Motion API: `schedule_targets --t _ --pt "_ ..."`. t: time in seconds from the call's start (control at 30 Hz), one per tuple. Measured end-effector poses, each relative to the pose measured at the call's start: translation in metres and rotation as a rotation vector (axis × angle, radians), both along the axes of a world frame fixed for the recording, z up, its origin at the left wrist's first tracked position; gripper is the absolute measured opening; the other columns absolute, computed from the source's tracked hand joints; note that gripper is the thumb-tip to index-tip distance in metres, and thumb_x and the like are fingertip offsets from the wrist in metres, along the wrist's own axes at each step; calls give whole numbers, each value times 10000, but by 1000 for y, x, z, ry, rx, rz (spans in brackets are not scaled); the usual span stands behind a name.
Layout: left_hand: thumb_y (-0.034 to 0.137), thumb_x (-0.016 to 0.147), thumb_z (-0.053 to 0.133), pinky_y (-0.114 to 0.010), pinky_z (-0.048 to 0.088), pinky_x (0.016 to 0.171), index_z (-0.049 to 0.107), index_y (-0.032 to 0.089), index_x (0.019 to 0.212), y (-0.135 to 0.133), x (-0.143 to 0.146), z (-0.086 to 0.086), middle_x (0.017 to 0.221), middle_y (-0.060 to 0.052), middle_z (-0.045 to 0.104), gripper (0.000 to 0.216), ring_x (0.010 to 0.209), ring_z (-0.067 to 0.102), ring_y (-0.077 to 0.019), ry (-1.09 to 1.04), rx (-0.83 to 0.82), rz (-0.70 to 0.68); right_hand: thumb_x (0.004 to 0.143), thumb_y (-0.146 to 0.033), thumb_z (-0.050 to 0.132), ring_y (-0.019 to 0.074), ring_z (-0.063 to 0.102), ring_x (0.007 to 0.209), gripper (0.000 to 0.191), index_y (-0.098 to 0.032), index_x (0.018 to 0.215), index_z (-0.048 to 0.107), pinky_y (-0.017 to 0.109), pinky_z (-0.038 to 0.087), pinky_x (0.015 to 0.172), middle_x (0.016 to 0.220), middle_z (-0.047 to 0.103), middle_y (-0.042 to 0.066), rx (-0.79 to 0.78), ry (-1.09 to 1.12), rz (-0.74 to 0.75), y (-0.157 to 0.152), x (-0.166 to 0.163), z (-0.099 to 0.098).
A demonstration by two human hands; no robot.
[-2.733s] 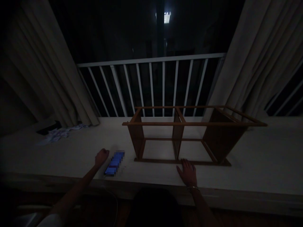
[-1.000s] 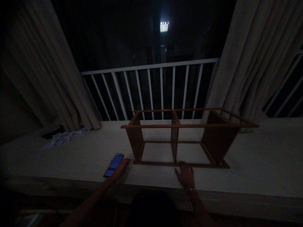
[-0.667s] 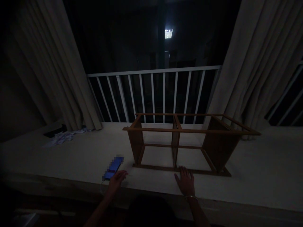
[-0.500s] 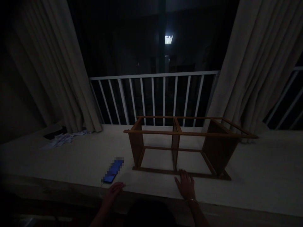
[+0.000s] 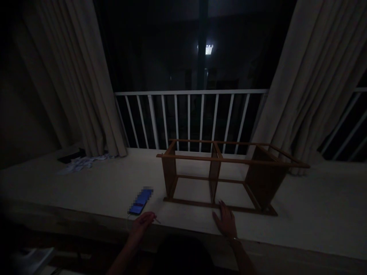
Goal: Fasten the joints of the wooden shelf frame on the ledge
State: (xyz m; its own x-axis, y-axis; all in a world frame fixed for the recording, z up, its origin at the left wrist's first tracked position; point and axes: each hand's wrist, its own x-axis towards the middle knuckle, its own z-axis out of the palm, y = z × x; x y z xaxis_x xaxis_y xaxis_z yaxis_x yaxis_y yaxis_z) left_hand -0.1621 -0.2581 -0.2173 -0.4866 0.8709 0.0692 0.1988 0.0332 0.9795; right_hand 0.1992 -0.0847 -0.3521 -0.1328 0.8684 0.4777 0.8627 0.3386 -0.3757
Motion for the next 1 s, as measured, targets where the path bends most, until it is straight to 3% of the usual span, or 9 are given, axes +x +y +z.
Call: schedule_targets --t 0.13,0.23,0.37,0.43,0.53,0.63,0.7,0.83,1.0 --pt "536 574 633 -294 492 685 673 145 765 -1 0 14 816 -91 685 437 781 625 -210 -11 67 -13 771 -584 349 289 395 1172 687 -132 1287 376 439 320 933 1288 429 159 -16 221 -8 -16 -9 14" --pt "508 610 622 -293 489 691 675 149 757 -2 -1 26 808 -82 685 392 774 622 -204 36 90 -79 753 -613 389 291 469 1083 614 -143 1121 532 429 347 912 1156 536 160 -119 440 100 -41 -33 29" --pt "452 661 610 -282 478 720 672 163 769 -2 5 41 808 -63 682 315 770 617 -185 125 107 -164 749 -634 418 237 571 857 518 -167 842 620 402 411 817 878 632 94 -551 758 455 -91 -95 68" --pt "427 684 603 -278 467 736 670 171 767 -3 11 48 812 -52 679 277 779 610 -176 192 122 -194 741 -621 463 209 579 813 494 -164 837 625 382 418 790 842 632 74 -776 883 655 -116 -129 98" --pt "395 728 575 -284 453 768 671 189 776 -6 20 57 821 -40 671 233 809 599 -170 303 171 -237 770 -599 450 173 584 754 485 -160 890 617 361 413 766 791 625 69 -979 1130 799 -141 -166 146" --pt "346 764 551 -305 440 798 670 206 813 -8 25 65 844 -39 658 191 847 582 -169 408 272 -257 766 -543 511 131 559 688 407 -160 856 616 307 404 706 761 612 49 -998 1227 841 -149 -182 183" --pt "313 770 555 -319 438 803 666 207 822 -9 26 70 850 -45 646 163 857 571 -169 445 377 -253 756 -500 555 125 546 687 352 -165 848 612 294 396 689 764 606 41 -985 1204 848 -150 -184 196" --pt "273 758 581 -327 443 799 671 222 813 -9 31 82 897 -54 609 117 898 538 -170 485 535 -235 732 -461 601 146 542 776 305 -203 894 609 307 393 710 879 599 35 -914 1166 800 -151 -185 203" --pt "263 739 607 -339 436 820 679 251 824 -5 42 96 1016 -63 537 112 994 482 -185 523 592 -164 738 -443 605 167 515 891 260 -211 854 626 342 360 832 924 602 35 -839 1408 777 -147 -188 207"
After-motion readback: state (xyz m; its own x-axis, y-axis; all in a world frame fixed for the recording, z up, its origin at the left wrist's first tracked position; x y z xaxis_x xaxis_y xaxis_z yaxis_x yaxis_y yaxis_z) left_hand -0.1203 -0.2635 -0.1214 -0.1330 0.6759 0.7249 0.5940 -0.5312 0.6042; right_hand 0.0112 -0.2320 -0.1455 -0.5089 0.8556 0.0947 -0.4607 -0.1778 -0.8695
